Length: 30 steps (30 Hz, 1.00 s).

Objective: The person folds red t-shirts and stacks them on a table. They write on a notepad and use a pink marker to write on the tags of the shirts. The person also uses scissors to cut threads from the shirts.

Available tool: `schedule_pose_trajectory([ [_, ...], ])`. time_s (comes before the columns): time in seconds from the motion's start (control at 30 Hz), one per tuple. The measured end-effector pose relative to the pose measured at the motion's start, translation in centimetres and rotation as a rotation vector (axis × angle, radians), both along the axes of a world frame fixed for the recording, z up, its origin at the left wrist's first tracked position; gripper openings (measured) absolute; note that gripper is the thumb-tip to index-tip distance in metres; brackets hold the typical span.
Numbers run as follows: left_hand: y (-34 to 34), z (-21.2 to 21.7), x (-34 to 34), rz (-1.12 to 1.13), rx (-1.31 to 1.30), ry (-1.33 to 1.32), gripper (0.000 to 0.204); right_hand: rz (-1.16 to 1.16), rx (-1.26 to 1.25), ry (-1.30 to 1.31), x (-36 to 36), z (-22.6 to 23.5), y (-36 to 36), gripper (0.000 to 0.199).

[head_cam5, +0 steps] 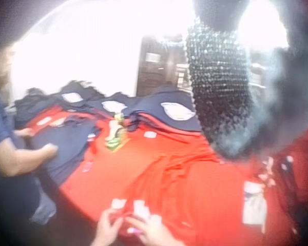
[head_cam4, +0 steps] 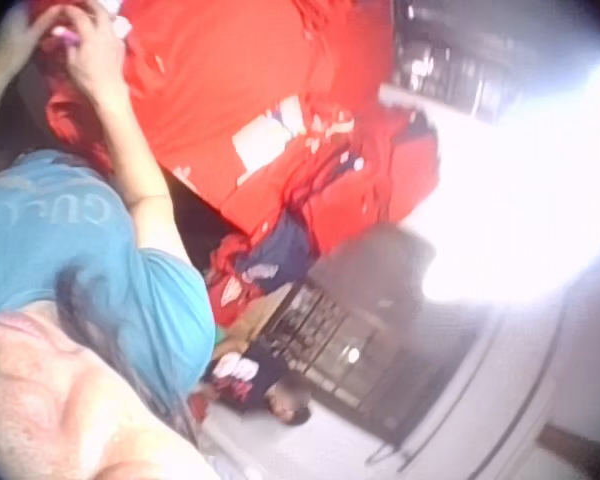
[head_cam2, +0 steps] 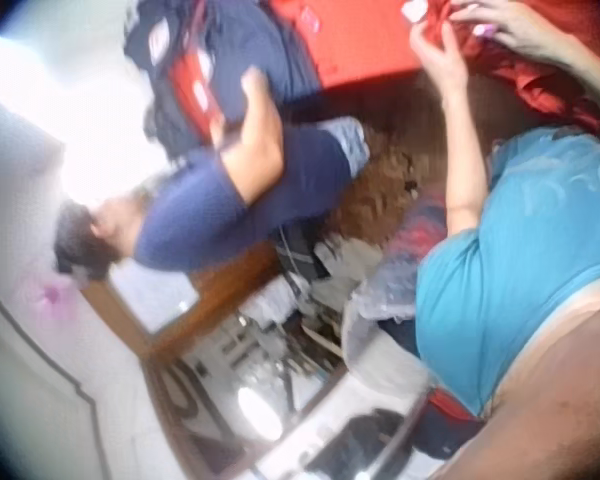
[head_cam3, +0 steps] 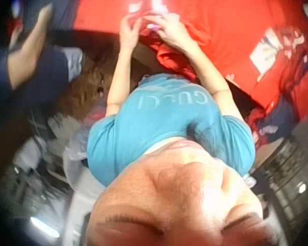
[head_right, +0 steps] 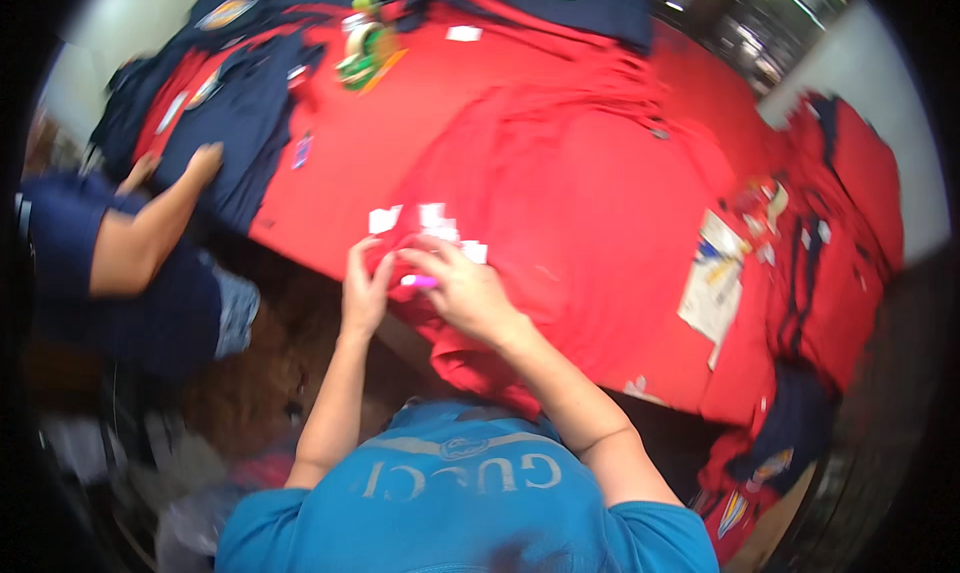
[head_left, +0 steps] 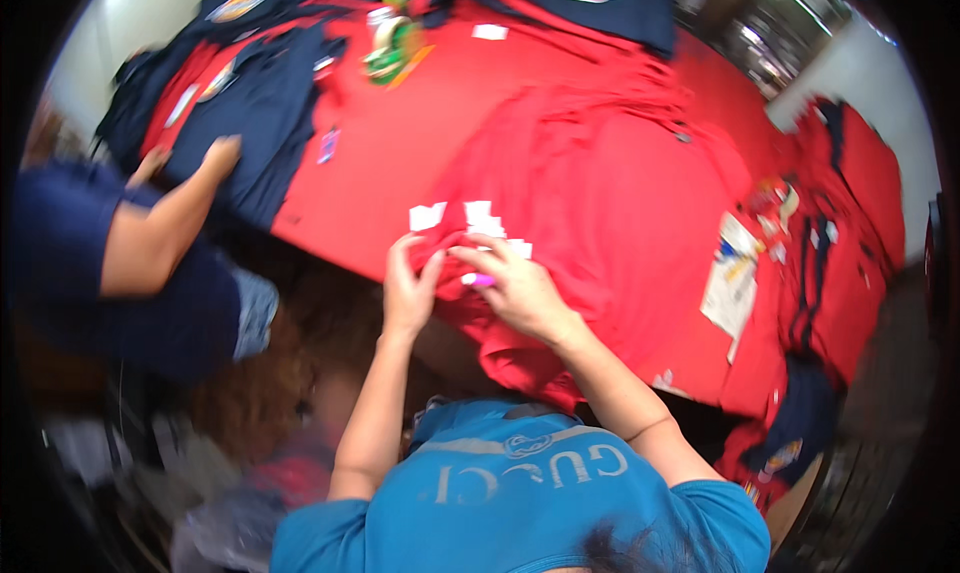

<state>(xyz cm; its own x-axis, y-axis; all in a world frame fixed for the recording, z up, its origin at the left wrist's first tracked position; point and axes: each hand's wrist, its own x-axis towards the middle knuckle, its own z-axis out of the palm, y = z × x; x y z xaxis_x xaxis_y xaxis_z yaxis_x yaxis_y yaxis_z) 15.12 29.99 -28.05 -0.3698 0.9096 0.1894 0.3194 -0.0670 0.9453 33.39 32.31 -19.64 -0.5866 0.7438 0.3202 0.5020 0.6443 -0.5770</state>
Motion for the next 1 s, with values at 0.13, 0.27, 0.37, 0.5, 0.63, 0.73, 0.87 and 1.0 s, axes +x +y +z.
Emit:
schedule_pose_trajectory([
  [0.13,-1.0,2.7,2.5,-0.202,-0.028,0.253,0.105,-0.268,-0.351,0.24,6.1,3.0,-0.5,0.047],
  [0.27,-1.8,6.8,6.4,-0.289,-0.007,0.374,0.115,-0.617,-0.165,0.383,17.5,0.1,0.2,0.056],
  [0.37,-1.7,6.3,9.2,-0.27,-0.076,0.845,0.095,-0.949,-0.083,0.296,27.2,-5.6,0.3,0.059],
  [0.5,2.9,2.4,7.7,-0.137,0.022,1.047,0.041,-1.154,-0.16,0.309,34.4,-8.2,0.4,0.059],
  [0.63,9.4,2.7,3.3,0.115,0.021,1.23,0.035,-1.137,-0.011,0.099,38.2,-7.7,2.3,0.05],
  [0.73,12.1,3.6,1.6,0.255,-0.152,1.369,0.045,-1.266,0.022,-0.169,42.7,-5.6,3.3,0.041],
  [0.87,13.8,9.7,13.3,0.07,0.204,1.33,0.047,-1.362,-0.025,-0.275,48.0,-7.7,3.0,0.043],
  [1.0,7.5,9.1,33.5,-0.807,0.161,0.628,0.033,-1.348,-0.146,-0.095,51.5,-8.1,2.6,0.041],
])
